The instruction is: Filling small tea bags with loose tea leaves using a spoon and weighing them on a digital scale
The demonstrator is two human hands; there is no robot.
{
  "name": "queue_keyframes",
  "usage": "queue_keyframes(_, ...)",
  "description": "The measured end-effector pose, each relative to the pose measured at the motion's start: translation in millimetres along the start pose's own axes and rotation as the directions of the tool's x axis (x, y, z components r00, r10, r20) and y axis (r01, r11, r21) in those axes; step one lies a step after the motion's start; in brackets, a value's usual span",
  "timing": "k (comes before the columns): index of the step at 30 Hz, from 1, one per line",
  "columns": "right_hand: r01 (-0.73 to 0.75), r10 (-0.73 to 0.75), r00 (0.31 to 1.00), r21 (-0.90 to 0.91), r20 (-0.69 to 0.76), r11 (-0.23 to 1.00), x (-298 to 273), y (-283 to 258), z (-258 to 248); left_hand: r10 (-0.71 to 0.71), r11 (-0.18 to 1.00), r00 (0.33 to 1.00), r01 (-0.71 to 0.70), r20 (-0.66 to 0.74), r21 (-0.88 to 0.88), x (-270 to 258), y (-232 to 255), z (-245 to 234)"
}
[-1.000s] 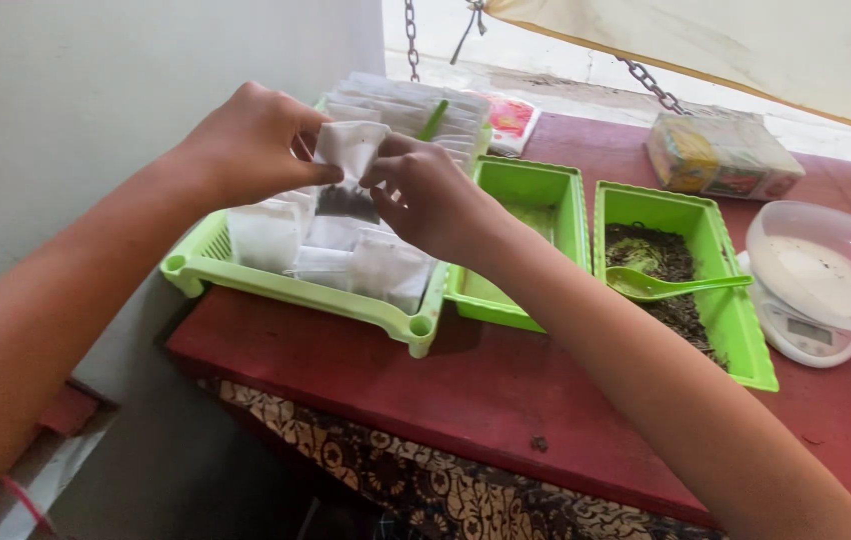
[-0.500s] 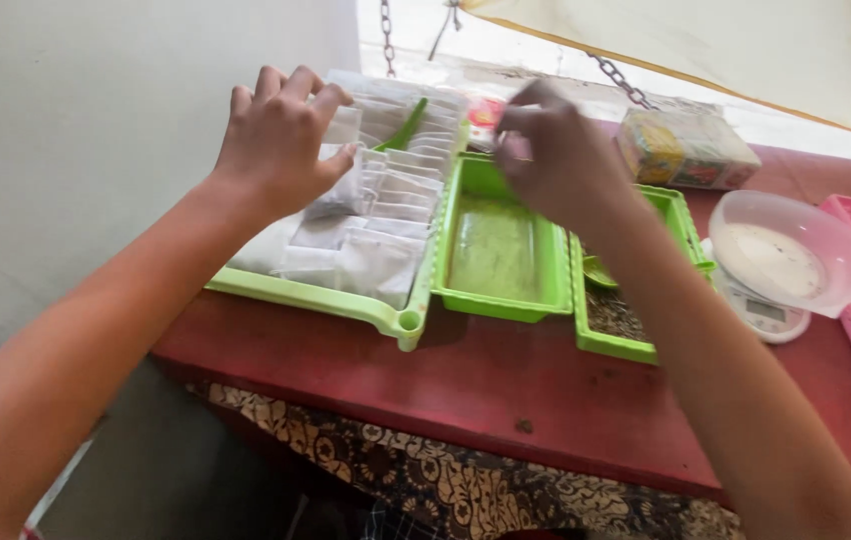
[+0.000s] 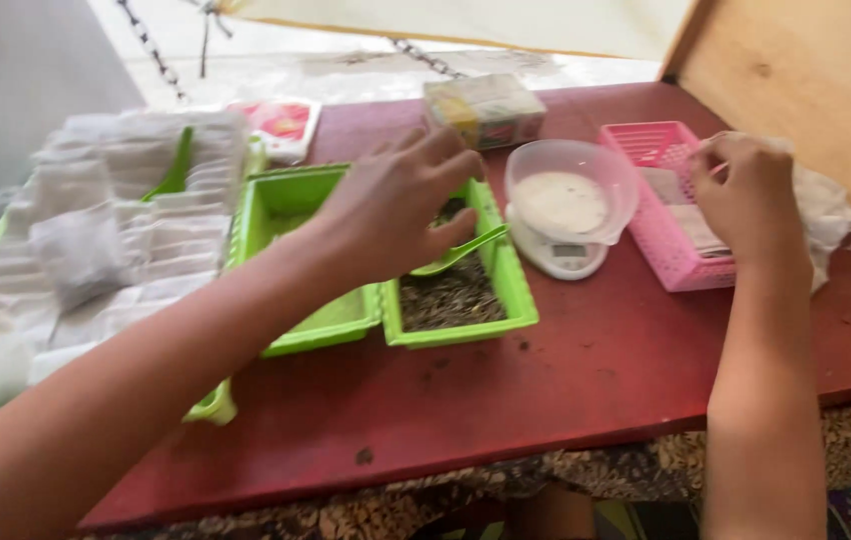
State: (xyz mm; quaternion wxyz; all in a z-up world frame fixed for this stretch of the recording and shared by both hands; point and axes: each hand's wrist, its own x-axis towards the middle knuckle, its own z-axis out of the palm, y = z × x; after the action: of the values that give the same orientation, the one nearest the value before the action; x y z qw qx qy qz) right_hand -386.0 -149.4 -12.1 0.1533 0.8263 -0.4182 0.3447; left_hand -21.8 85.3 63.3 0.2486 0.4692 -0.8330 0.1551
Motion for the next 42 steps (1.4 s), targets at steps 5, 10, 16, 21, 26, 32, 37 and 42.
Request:
queue_keyframes(5, -0.091, 0.094, 0.995, 0.108, -0.018, 0.990, -11.3, 8.3, 0.5, 0.053, 0.995, 0.995, -0.046, 0.080, -0.087, 102.7, 12.2, 73.5)
queue_keyframes(10, -0.332, 0.348, 0.880, -0.104, 0.324, 0.938, -11.1, -4.1, -3.3, 0.069, 0.990, 0.992, -0.055, 0.104, -0.130, 187.2, 19.9, 154.6)
queue_keyframes(16, -0.410, 0.395, 0.768, -0.087, 0.504, 0.908, -7.0, -15.4, 1.8, -0.143, 0.985, 0.784, 0.056, 0.604, 0.161, 259.5, 42.5, 235.5)
queue_keyframes(21, -0.434, 0.464, 0.745, -0.181, 0.479, 0.883, -6.9, -4.8, 10.8, -0.091, 0.989, 0.743, -0.010, 0.663, 0.148, 260.4, 65.2, 216.7)
queue_keyframes(26, -0.389, 0.444, 0.826, -0.217, 0.349, 0.895, -4.0, 8.6, 16.1, -0.124, 0.992, 0.831, 0.115, 0.542, 0.051, 250.5, 56.0, 227.7)
queue_keyframes(32, -0.410, 0.421, 0.897, -0.099, 0.138, 0.907, 5.1, -43.9, -33.4, -0.113, 0.938, 0.934, 0.212, 0.338, -0.273, 239.4, 24.8, 205.2)
queue_keyframes(37, -0.071, 0.019, 0.982, -0.275, -0.186, 0.959, 4.2, -50.7, -38.0, -0.082, 0.824, 0.993, 0.118, 0.088, -0.554, 215.0, 11.3, 170.5)
queue_keyframes(42, 0.038, -0.062, 0.942, -0.077, -0.330, 0.996, 12.4, -84.9, -56.1, -0.077, 0.659, 0.983, -0.077, -0.169, -0.748, 185.9, -14.8, 163.6)
